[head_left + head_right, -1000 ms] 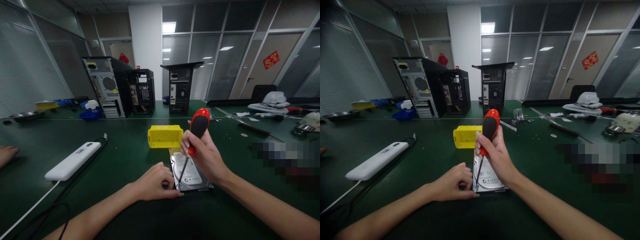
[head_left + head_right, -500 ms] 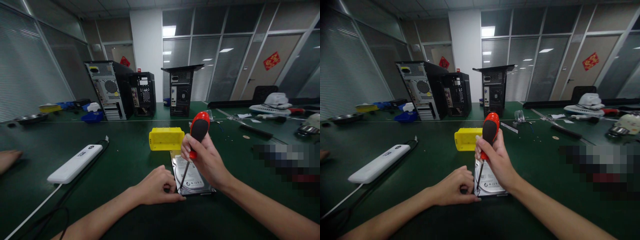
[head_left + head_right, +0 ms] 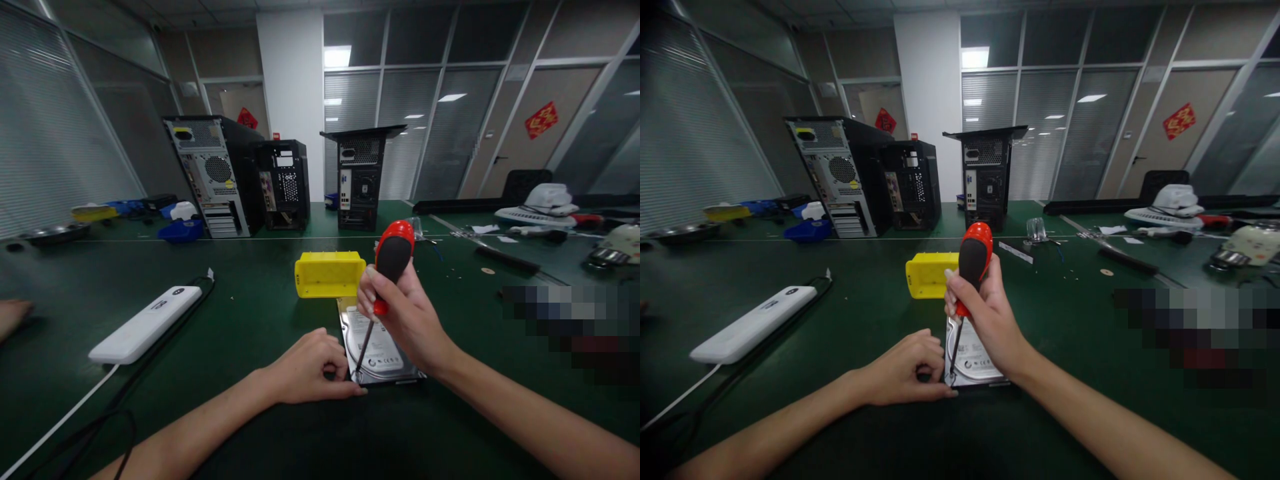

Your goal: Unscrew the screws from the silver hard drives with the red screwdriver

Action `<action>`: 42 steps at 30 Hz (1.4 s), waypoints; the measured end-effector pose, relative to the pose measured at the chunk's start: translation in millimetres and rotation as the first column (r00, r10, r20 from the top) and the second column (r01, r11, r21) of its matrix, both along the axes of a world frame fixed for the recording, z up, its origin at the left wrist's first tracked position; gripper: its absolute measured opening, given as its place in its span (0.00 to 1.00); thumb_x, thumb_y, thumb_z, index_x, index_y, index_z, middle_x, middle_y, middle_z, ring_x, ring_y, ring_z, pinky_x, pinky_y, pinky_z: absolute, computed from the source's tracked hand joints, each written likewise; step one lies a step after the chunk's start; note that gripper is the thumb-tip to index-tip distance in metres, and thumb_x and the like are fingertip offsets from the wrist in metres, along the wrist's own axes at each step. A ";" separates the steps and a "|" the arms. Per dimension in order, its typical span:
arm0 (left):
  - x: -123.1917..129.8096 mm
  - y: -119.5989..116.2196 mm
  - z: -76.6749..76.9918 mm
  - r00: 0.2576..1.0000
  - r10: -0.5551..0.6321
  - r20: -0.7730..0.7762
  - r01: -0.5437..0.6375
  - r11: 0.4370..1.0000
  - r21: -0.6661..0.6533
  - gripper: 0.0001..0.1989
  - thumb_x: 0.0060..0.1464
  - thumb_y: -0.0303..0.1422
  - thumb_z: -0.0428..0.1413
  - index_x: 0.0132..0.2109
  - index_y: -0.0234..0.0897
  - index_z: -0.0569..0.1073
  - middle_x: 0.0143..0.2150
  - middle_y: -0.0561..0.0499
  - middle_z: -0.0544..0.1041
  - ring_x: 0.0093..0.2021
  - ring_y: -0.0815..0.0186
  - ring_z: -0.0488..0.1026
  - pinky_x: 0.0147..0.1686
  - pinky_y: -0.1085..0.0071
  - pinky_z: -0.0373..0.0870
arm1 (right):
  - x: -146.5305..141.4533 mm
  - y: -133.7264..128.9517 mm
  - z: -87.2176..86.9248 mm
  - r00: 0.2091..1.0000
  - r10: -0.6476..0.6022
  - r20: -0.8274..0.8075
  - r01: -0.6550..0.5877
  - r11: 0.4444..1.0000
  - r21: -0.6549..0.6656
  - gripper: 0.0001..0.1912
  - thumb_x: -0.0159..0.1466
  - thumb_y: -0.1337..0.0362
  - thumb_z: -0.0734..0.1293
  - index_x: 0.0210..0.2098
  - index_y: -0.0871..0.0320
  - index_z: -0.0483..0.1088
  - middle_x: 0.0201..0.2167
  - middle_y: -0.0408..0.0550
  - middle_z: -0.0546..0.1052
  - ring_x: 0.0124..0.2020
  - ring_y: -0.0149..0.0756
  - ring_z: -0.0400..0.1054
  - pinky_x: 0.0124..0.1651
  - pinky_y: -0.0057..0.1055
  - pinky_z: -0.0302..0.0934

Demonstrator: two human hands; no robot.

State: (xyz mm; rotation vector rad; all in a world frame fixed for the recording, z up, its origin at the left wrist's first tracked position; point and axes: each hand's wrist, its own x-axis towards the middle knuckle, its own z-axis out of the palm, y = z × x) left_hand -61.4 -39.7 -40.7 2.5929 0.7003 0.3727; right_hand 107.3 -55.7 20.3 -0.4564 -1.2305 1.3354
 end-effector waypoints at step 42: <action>-0.8 0.9 -2.6 1.000 0.005 -0.021 -0.005 1.000 0.002 0.19 0.53 0.40 0.61 0.21 0.34 0.66 0.21 0.61 0.61 0.26 0.73 0.63 0.39 0.72 0.54 | -0.3 -0.5 -3.3 1.000 0.011 0.026 -0.012 1.000 0.016 0.13 0.63 0.61 0.67 0.40 0.51 0.56 0.25 0.36 0.65 0.23 0.25 0.59 0.27 0.27 0.54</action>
